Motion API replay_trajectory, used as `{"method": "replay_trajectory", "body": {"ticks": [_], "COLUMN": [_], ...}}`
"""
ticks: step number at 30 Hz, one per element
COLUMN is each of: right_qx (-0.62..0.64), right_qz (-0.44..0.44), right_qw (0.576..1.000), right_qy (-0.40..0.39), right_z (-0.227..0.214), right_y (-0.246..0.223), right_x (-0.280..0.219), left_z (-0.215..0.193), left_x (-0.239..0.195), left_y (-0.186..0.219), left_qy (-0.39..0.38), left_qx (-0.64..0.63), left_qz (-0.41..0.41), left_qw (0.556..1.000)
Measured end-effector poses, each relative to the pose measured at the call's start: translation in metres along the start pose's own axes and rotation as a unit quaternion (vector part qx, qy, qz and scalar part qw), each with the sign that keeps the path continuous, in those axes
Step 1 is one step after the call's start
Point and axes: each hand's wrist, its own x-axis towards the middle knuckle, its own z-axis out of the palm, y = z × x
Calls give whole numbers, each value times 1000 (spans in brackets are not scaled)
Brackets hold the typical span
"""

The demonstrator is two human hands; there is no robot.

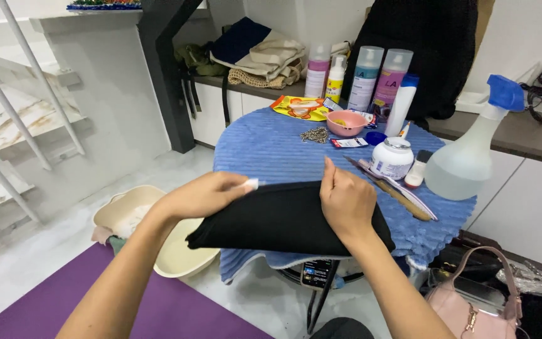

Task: Cleaning and maintaining leather and sequined bags using spray cleaner, a brush, and wipes.

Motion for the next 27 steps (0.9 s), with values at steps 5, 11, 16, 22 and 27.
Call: {"method": "replay_trajectory", "body": {"ticks": [5,11,16,22,27], "right_qx": [-54,-70,-51,-23,-8], "right_qz": [-51,-53,-29,-18,-9], "right_qw": [997,996,998,999,998], "right_qy": [-11,-3,-30,-44,-57], "right_z": [-4,3,1,-3,-5], "right_y": [-6,1,0,-4,-6], "right_x": [-4,-9,-7,-3,-1], "left_z": [4,43,40,18,2], "left_x": [11,57,42,-12,-43], "left_y": [55,86,89,89,72], "left_qy": [-3,15,17,-21,-30], "left_qx": [32,146,165,213,177], "left_qz": [66,83,77,31,-29], "left_qw": [997,986,983,976,983]}}
